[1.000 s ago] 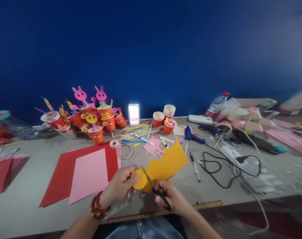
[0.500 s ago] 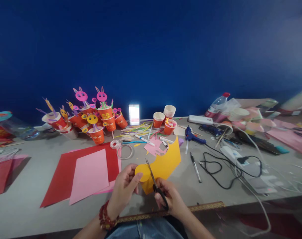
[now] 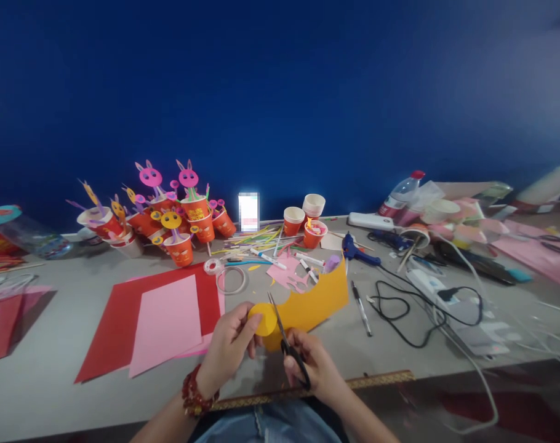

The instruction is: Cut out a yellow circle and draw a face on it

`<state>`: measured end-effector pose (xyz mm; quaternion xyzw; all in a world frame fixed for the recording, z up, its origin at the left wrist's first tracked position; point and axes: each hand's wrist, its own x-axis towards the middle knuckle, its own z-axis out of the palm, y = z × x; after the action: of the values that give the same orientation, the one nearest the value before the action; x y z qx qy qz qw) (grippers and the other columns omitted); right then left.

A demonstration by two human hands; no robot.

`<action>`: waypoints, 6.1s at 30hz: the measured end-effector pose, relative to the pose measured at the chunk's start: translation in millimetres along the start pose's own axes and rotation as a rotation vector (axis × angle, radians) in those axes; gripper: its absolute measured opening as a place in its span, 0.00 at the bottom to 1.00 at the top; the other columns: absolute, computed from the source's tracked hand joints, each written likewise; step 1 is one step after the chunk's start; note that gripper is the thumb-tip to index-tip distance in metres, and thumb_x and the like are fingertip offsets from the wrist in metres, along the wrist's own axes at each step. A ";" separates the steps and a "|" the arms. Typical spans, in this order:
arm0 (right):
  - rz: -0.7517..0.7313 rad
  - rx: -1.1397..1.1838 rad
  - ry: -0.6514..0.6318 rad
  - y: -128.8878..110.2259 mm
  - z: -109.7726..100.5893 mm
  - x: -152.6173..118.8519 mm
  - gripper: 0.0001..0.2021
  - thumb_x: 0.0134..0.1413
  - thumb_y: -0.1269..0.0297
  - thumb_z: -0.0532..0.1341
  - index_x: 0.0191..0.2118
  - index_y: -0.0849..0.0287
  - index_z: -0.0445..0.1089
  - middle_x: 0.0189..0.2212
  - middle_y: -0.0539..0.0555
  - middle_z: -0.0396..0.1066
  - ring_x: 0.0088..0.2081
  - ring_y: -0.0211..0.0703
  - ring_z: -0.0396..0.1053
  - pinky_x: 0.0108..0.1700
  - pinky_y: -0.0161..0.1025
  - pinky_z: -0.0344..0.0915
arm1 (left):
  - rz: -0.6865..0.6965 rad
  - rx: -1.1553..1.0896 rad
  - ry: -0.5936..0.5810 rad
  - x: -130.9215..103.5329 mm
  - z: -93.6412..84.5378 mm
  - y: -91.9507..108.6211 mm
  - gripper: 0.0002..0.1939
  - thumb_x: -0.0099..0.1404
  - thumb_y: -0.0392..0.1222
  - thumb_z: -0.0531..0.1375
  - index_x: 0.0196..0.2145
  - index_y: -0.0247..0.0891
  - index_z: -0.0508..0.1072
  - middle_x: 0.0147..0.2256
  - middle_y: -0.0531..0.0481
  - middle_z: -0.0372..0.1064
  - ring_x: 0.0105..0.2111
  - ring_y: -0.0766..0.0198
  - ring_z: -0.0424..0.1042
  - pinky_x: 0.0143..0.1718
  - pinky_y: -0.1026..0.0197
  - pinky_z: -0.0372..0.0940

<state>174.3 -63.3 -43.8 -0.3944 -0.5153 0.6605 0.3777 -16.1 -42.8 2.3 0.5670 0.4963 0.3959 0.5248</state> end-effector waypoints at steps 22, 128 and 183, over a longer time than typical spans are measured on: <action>0.010 0.035 -0.053 0.8 -3.8 0.1 0.30 0.43 0.32 0.63 0.28 0.55 0.56 0.13 0.41 0.59 0.14 0.29 0.54 0.18 0.29 0.49 | -0.035 -0.004 0.026 5.7 -6.6 0.6 0.22 0.63 0.62 0.57 0.34 0.38 0.69 0.18 0.56 0.67 0.14 0.68 0.66 0.17 0.68 0.58; 0.095 -0.024 -0.129 -1.0 -14.3 -4.6 0.30 0.41 0.33 0.65 0.28 0.54 0.54 0.14 0.41 0.58 0.15 0.31 0.56 0.18 0.30 0.52 | -0.124 0.073 -0.348 13.3 -32.4 6.1 0.20 0.67 0.59 0.55 0.34 0.36 0.67 0.19 0.58 0.62 0.14 0.73 0.59 0.14 0.73 0.55; 0.072 -0.145 -0.057 -6.4 -20.9 4.2 0.30 0.43 0.31 0.62 0.25 0.53 0.50 0.14 0.40 0.52 0.15 0.31 0.53 0.19 0.31 0.50 | -0.178 0.154 -0.428 26.0 -50.2 16.8 0.20 0.66 0.60 0.55 0.33 0.38 0.65 0.18 0.60 0.61 0.13 0.74 0.58 0.14 0.72 0.52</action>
<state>192.2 -50.3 -41.4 -0.4201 -0.5576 0.6457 0.3093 -57.3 -6.5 23.9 0.6305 0.4505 0.1801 0.6059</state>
